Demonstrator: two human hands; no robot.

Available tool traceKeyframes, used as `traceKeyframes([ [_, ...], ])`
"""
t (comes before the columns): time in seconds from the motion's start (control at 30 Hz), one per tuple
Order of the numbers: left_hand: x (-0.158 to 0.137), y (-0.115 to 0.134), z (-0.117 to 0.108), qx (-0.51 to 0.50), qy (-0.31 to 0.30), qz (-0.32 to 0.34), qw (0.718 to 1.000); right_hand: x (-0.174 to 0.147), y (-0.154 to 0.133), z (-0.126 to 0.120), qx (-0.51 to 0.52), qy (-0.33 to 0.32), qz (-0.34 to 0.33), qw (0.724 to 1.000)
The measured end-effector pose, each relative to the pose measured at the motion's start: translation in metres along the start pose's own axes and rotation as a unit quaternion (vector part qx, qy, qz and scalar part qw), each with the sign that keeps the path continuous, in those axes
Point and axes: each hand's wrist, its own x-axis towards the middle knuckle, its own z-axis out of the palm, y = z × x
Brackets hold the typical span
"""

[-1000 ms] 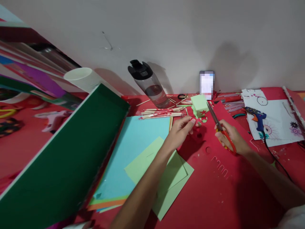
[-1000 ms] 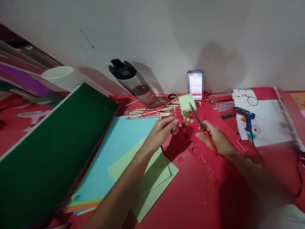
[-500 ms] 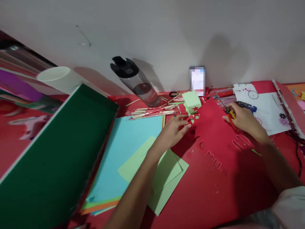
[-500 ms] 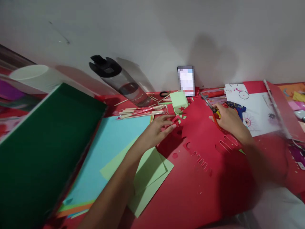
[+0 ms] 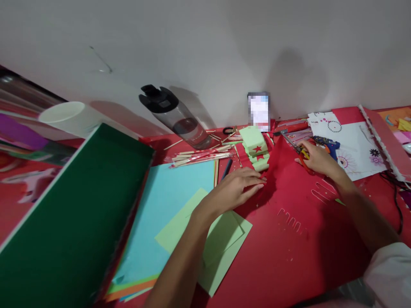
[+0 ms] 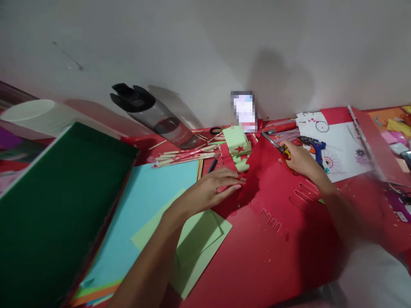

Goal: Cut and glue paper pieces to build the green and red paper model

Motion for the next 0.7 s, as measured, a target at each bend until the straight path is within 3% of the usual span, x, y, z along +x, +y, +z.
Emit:
traceKeyframes([
  [0.13, -0.001, 0.005, -0.006, -0.054, -0.039, 0.005, 0.998, 0.001, 0.004, 0.001, 0.054, -0.020, -0.017, 0.998],
  [0.27, -0.003, 0.014, -0.016, -0.141, -0.051, -0.005, 0.989, -0.001, 0.009, -0.002, 0.152, -0.091, -0.054, 0.983],
  [0.5, -0.013, 0.011, -0.033, -0.209, 0.040, -0.012, 0.977, -0.006, 0.016, -0.017, 0.232, -0.230, -0.090, 0.941],
  [0.7, -0.011, 0.001, -0.030, -0.184, 0.076, -0.107, 0.974, -0.012, 0.018, -0.038, 0.250, -0.271, -0.117, 0.922],
])
